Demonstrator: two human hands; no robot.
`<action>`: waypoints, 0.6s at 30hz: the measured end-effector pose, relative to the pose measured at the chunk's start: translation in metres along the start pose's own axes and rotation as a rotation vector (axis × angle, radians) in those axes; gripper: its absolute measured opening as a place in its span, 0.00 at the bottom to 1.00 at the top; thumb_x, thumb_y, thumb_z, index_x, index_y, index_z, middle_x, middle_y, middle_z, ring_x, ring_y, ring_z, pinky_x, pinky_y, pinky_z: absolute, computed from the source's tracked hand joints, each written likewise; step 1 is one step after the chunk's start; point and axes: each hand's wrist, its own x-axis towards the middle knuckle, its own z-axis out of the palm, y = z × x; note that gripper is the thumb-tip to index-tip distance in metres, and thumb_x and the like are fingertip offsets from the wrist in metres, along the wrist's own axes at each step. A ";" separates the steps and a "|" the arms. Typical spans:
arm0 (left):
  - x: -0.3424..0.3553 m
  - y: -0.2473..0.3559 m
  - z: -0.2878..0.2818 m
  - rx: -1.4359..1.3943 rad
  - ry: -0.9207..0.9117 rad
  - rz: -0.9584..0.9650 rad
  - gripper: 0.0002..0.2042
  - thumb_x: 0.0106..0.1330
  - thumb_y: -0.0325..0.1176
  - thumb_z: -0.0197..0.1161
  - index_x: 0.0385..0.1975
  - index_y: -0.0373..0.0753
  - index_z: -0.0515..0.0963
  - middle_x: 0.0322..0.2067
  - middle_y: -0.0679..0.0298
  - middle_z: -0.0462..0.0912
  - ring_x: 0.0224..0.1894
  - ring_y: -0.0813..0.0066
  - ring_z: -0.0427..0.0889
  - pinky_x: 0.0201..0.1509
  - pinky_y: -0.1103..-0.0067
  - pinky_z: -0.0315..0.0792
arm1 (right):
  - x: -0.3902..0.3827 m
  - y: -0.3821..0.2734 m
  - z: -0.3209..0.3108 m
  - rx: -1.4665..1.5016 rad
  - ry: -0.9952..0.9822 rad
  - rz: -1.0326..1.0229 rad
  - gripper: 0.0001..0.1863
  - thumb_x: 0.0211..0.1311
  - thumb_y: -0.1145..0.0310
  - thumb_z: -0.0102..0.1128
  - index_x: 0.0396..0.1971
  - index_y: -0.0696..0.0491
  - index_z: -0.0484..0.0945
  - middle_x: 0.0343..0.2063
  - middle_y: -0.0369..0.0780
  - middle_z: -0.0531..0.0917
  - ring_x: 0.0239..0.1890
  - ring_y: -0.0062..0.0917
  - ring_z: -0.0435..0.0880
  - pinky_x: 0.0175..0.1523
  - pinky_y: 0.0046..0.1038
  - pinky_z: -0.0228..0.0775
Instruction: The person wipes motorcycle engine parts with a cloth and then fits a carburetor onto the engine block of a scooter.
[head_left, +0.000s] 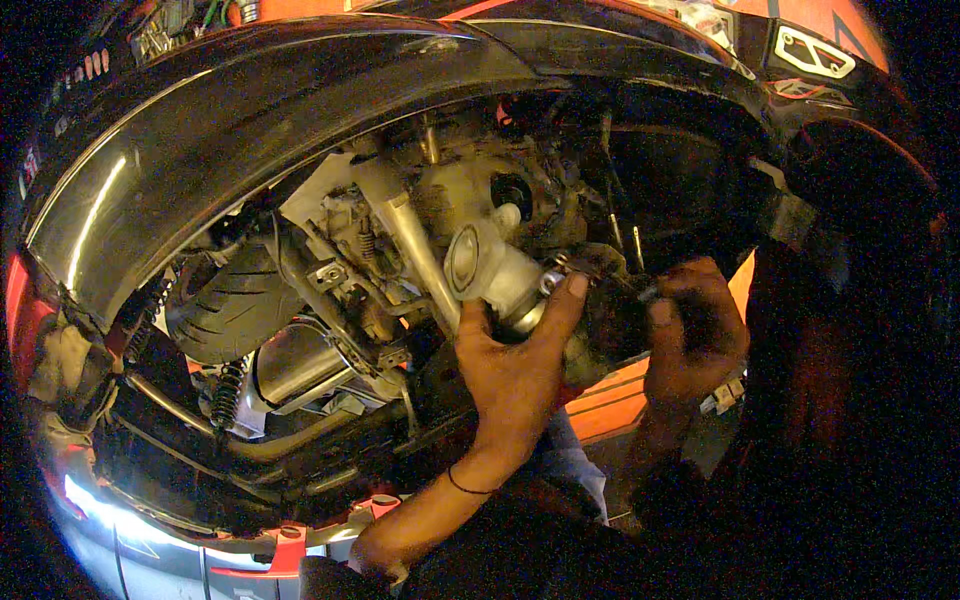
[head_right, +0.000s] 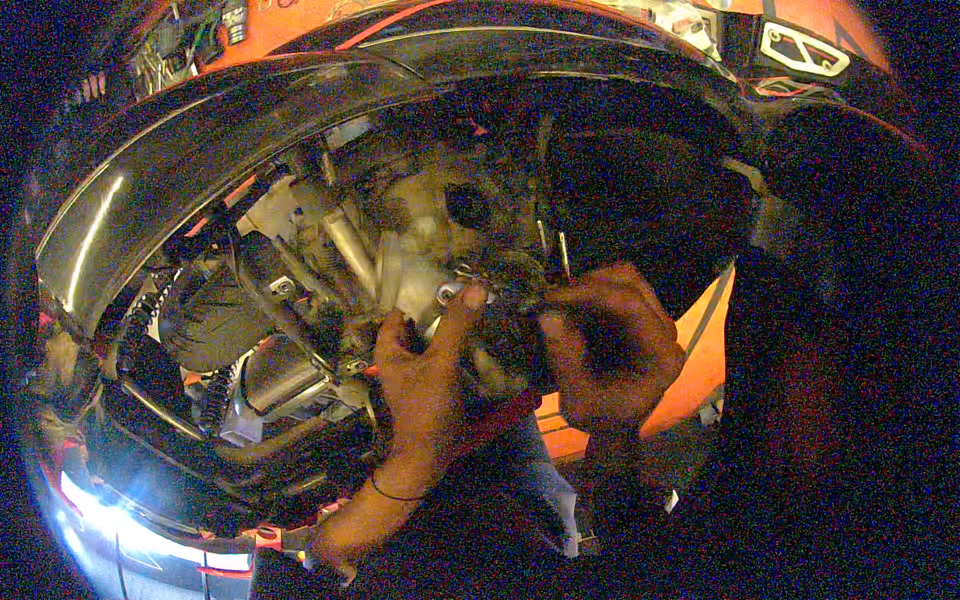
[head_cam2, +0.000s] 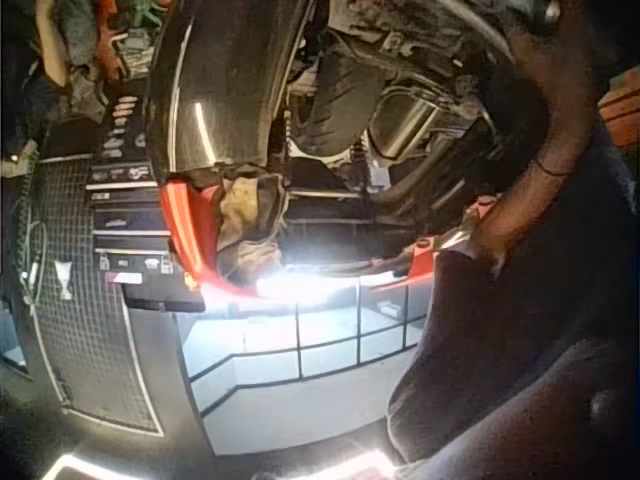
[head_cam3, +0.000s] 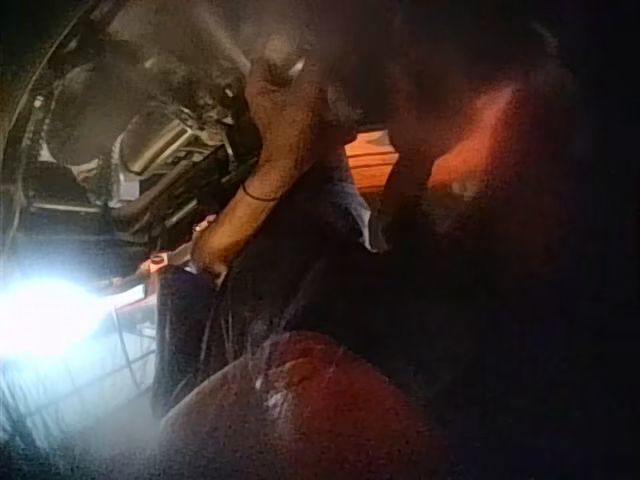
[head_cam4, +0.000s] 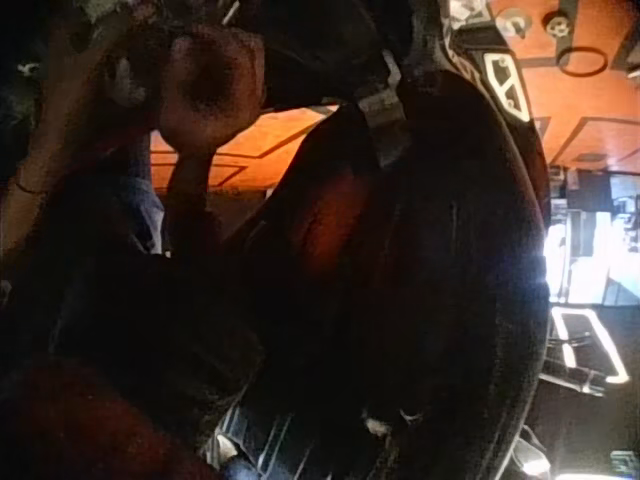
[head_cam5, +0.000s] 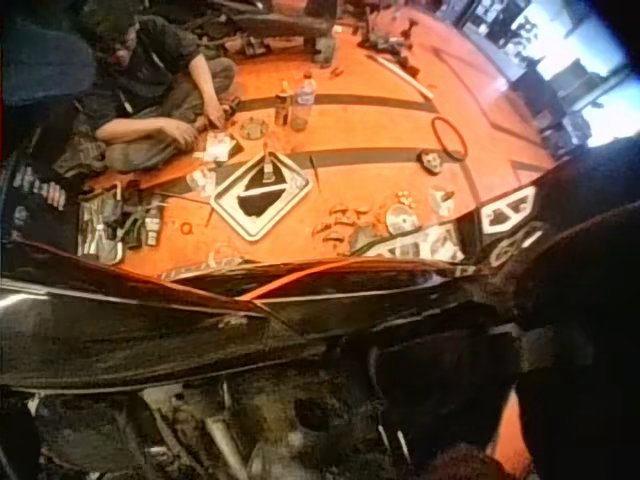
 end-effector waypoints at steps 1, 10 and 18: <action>-0.002 -0.001 0.000 0.056 -0.002 0.010 0.18 0.50 0.32 0.74 0.37 0.33 0.74 0.33 0.64 0.80 0.32 0.79 0.76 0.37 0.82 0.71 | 0.000 0.003 -0.004 0.100 0.016 0.085 0.07 0.46 0.75 0.65 0.26 0.59 0.78 0.25 0.42 0.81 0.30 0.29 0.78 0.37 0.28 0.71; -0.006 -0.008 0.000 -0.025 0.004 0.133 0.18 0.46 0.27 0.75 0.34 0.33 0.75 0.31 0.65 0.80 0.30 0.79 0.77 0.36 0.83 0.72 | -0.008 0.020 -0.010 0.085 0.008 0.001 0.09 0.45 0.71 0.66 0.27 0.58 0.77 0.26 0.41 0.79 0.30 0.27 0.76 0.36 0.26 0.69; 0.033 0.004 -0.025 -0.152 -0.295 -0.392 0.25 0.51 0.40 0.72 0.43 0.28 0.74 0.39 0.57 0.80 0.40 0.73 0.79 0.45 0.80 0.72 | 0.015 0.008 -0.005 0.016 -0.248 -0.137 0.09 0.38 0.78 0.69 0.24 0.57 0.81 0.23 0.42 0.81 0.24 0.29 0.79 0.30 0.26 0.71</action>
